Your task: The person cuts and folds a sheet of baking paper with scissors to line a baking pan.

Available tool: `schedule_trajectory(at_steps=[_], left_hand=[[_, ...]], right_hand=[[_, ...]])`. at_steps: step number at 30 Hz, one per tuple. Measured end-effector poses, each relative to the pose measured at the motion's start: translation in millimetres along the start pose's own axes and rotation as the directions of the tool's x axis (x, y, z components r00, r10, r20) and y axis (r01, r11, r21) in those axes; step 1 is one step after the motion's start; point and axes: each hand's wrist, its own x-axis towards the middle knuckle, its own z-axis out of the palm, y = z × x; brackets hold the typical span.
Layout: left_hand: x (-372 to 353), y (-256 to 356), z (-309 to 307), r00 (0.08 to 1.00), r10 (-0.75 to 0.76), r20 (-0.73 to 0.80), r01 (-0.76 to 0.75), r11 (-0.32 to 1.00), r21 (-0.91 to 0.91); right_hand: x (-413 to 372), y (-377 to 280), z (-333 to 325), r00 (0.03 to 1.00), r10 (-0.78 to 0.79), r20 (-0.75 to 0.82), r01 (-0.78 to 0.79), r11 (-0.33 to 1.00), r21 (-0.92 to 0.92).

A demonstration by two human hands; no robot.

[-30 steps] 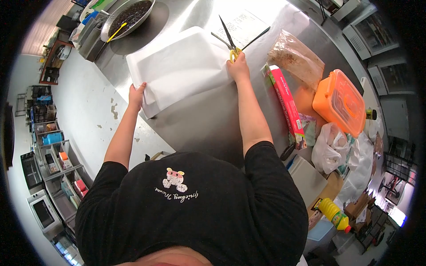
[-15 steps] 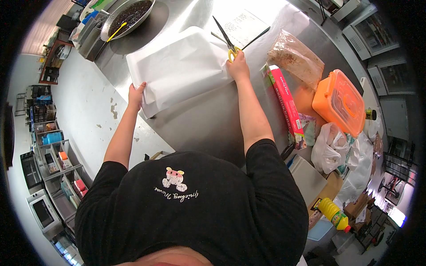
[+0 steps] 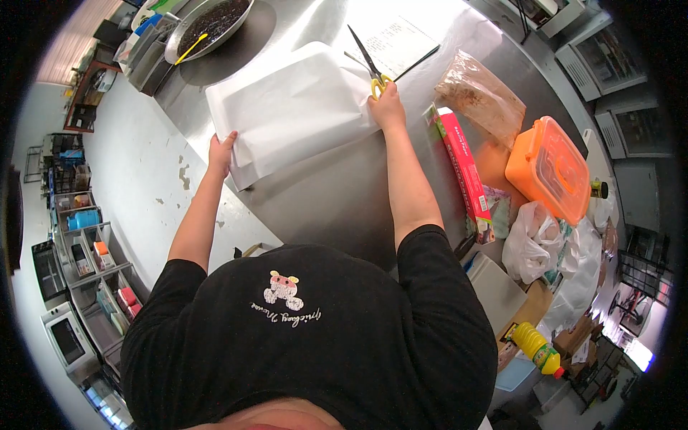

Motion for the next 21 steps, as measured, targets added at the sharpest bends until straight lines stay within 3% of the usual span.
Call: schedule_trajectory(at_steps=[9,21], left_hand=[[-0.4,5.0,-0.8,0.994,-0.099,0.056,0.103,0.992,-0.074],[-1.0,10.3,0.0,0.99,-0.114,0.082,0.122,0.988,-0.099]], right_hand=[[0.3,-0.6,0.4,1.0,-0.012,0.006,0.012,1.0,0.006],[-1.1,-0.5,1.8,0.999,-0.033,-0.031,0.033,0.999,-0.006]])
